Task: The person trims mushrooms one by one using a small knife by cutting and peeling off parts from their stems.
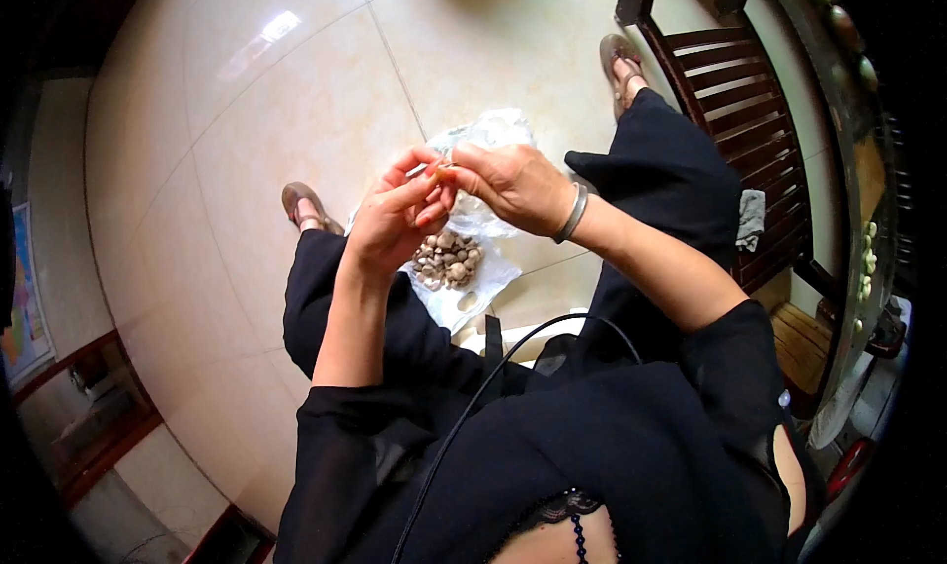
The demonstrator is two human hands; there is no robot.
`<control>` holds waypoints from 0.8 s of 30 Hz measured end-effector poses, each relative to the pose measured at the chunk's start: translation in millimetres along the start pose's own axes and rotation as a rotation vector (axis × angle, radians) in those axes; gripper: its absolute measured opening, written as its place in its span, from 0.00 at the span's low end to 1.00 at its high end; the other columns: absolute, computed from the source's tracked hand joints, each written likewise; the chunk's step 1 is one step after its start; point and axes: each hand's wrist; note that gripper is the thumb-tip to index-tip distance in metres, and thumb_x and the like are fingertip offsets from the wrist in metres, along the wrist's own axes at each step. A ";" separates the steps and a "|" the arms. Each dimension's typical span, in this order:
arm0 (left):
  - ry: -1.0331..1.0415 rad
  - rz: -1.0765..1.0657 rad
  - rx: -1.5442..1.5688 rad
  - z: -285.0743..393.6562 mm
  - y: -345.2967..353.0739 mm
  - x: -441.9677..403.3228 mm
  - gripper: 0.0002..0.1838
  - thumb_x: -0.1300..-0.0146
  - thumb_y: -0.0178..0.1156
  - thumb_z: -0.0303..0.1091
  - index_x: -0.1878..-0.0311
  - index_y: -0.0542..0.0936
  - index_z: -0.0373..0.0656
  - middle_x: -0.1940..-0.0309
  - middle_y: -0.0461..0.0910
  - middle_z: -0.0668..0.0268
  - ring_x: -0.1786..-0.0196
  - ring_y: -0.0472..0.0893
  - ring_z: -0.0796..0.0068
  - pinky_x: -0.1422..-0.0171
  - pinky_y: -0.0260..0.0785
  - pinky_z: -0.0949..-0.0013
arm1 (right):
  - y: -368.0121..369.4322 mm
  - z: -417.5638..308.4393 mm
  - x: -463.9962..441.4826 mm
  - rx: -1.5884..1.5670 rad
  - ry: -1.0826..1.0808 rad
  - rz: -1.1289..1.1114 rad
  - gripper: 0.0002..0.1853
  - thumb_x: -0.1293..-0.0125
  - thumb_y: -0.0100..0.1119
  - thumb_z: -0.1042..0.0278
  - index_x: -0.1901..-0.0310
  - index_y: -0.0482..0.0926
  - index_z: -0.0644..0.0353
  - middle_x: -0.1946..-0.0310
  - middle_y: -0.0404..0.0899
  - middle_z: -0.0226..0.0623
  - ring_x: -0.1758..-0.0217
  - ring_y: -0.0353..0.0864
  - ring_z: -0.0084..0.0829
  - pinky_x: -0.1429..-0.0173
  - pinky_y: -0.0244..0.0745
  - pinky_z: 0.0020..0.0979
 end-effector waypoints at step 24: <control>0.005 -0.026 -0.048 -5.2 -19.4 -6.2 0.09 0.42 0.54 0.30 0.59 0.73 0.38 0.66 0.74 0.62 0.80 0.63 0.86 0.77 0.55 0.86 | -5.4 9.4 -1.4 0.116 -0.027 0.057 0.13 0.36 0.42 0.56 0.70 0.64 0.57 0.82 0.71 0.42 0.77 0.72 0.47 0.76 0.65 0.42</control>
Point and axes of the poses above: each hand's wrist, its own x-axis away from the middle knuckle, its own y-axis out of the palm, z = x × y
